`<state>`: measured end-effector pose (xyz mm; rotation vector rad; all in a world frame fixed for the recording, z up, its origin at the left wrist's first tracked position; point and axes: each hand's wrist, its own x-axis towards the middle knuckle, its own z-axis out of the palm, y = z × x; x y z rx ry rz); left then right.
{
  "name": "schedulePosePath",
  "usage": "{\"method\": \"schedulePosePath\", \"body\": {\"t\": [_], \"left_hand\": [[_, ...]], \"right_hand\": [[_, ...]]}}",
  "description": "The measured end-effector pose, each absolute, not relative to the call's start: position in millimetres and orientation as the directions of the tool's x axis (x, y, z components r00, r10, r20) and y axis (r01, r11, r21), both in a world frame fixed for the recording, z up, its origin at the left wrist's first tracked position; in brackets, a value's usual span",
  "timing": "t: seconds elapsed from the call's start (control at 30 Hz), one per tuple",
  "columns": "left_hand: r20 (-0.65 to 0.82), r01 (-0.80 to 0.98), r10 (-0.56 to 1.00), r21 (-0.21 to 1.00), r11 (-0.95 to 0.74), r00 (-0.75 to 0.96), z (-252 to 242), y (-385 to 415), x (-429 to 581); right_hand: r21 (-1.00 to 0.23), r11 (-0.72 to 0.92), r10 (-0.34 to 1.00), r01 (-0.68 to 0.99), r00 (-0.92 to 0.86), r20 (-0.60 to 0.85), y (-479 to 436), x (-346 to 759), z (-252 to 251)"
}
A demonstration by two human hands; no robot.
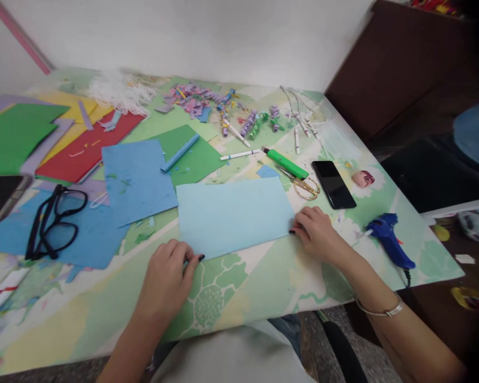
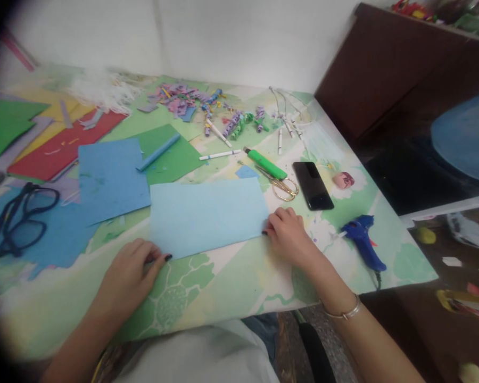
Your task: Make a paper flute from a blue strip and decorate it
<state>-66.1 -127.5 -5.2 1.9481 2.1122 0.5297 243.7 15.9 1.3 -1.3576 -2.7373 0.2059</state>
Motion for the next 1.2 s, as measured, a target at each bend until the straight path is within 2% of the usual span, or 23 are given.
{"method": "schedulePosePath", "body": {"t": [0.1,0.2,0.5,0.6,0.8,0.9,0.97,1.03,1.13,1.2], "left_hand": [[0.074,0.899,0.989,0.429,0.084,-0.127,-6,-131,-69],[0.081,0.885,0.986,0.456,0.092,-0.145,-6,-134,-72],[0.018,0.716,0.986,0.690,0.108,-0.166,-1,-144,-87],[0.041,0.668,0.984,0.739,0.089,-0.176,1,-145,-90],[0.248,0.752,0.938,0.658,0.021,-0.242,9,-144,-78],[0.334,0.819,0.926,0.572,-0.052,-0.175,12,-138,-67],[0.314,0.848,0.948,0.516,-0.123,-0.054,12,-132,-60],[0.233,0.838,0.971,0.519,-0.167,0.049,9,-125,-54],[0.145,0.805,0.984,0.569,-0.169,0.104,4,-118,-49],[0.132,0.803,0.986,0.574,-0.158,0.100,2,-116,-48]], "right_hand": [[-0.104,0.562,0.826,0.821,-0.563,0.017,14,241,0],[-0.104,0.553,0.832,0.827,-0.555,0.013,15,241,-1],[-0.143,0.565,0.822,0.813,-0.569,0.016,17,241,-2],[-0.140,0.565,0.822,0.813,-0.569,0.012,18,242,-2],[-0.130,0.545,0.837,0.828,-0.547,0.019,14,239,0],[-0.131,0.543,0.840,0.830,-0.540,0.061,9,234,1],[-0.164,0.574,0.819,0.802,-0.567,0.093,3,227,2],[-0.243,0.626,0.777,0.741,-0.618,0.118,-7,218,3],[-0.436,0.648,0.730,0.624,-0.672,0.124,-24,200,6],[-0.518,0.648,0.702,0.558,-0.702,0.123,-35,187,8]]}}
